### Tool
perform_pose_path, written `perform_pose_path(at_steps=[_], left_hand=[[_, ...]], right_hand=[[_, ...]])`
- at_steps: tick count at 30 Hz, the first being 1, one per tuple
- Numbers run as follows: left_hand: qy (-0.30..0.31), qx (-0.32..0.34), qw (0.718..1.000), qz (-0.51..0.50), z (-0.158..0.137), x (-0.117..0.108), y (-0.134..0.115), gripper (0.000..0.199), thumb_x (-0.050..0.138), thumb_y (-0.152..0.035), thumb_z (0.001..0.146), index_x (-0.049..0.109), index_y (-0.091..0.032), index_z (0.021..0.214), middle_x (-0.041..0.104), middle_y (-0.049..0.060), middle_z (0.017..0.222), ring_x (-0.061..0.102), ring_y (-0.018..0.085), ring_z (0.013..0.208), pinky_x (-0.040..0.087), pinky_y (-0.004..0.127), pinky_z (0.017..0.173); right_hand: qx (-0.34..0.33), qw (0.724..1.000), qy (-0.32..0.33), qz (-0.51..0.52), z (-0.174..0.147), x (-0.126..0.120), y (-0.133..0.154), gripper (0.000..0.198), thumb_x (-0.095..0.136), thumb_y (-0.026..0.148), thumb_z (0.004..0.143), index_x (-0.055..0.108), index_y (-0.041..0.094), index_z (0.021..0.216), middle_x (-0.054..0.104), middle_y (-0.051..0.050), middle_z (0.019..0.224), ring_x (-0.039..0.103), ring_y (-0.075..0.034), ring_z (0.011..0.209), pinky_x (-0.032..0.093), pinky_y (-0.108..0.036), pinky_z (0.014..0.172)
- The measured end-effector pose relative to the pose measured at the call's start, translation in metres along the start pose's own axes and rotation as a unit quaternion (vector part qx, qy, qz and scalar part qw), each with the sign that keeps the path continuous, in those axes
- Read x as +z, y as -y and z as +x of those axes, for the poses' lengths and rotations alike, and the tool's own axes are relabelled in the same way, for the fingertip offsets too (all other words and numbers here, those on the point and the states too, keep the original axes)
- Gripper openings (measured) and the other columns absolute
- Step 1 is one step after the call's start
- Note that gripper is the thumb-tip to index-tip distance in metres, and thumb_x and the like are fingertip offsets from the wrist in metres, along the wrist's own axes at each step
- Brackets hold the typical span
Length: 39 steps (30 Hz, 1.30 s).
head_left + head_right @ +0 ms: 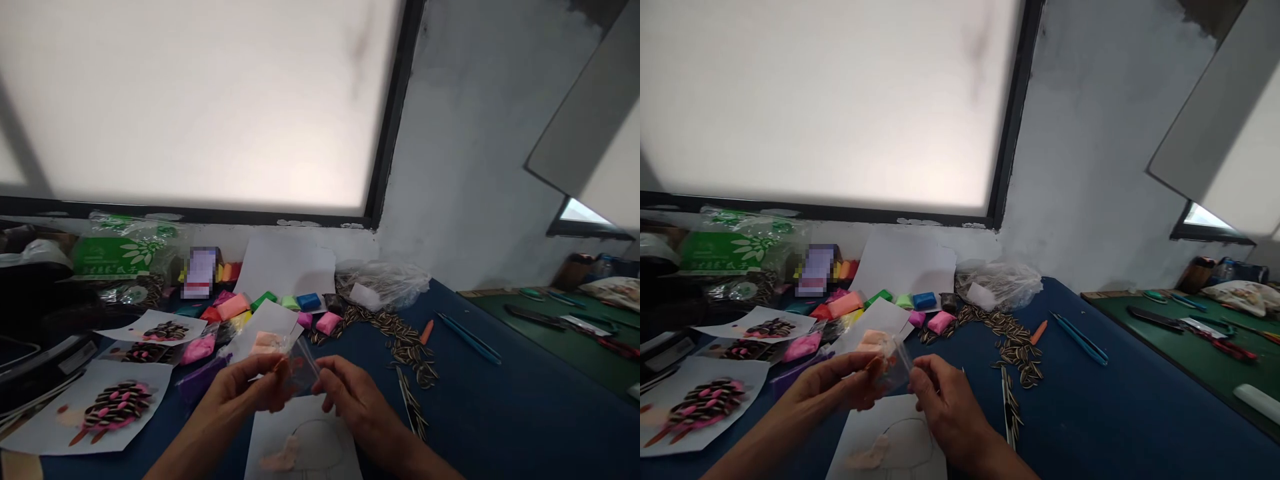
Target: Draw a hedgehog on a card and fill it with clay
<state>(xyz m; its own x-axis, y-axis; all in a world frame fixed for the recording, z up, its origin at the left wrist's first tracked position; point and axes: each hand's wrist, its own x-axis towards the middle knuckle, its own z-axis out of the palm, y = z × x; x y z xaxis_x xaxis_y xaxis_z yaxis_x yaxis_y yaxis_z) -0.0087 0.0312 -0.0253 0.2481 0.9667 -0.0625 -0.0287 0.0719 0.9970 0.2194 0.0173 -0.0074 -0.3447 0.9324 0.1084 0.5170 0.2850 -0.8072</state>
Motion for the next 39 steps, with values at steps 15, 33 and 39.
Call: perform_pose_path(at_steps=[15,33,39], left_hand=[[0.024,-0.038,0.996,-0.074,-0.003,0.011,-0.001,0.055,0.089,-0.07,0.065,0.077,-0.019,0.079,0.073,-0.001,0.068,0.064,0.015,0.055,0.062,0.035,0.073],[0.008,-0.035,0.994,-0.106,-0.008,0.013,-0.005,0.06,0.092,-0.067,0.066,0.075,-0.018,0.096,0.082,0.005,0.087,0.076,0.023,0.07,0.062,0.037,0.073],[0.027,-0.042,0.992,-0.119,-0.007,0.017,0.0,0.068,0.099,-0.062,0.057,0.071,-0.02,0.101,0.082,0.004,0.084,0.076,0.021,0.066,0.061,0.033,0.067]], right_hand=[[0.029,0.968,0.006,0.248,-0.002,0.003,0.005,0.033,0.063,0.049,0.094,0.058,0.019,0.082,0.063,0.0,0.073,0.056,-0.014,0.065,0.042,-0.027,0.061],[0.067,0.959,0.033,0.275,0.002,0.006,-0.001,0.049,0.066,0.065,0.088,0.059,0.018,0.077,0.063,0.0,0.067,0.052,-0.011,0.055,0.041,-0.025,0.056],[0.071,0.954,0.022,0.292,0.003,0.008,-0.005,0.056,0.069,0.073,0.083,0.058,0.019,0.078,0.062,0.001,0.065,0.051,-0.01,0.054,0.04,-0.025,0.055]])
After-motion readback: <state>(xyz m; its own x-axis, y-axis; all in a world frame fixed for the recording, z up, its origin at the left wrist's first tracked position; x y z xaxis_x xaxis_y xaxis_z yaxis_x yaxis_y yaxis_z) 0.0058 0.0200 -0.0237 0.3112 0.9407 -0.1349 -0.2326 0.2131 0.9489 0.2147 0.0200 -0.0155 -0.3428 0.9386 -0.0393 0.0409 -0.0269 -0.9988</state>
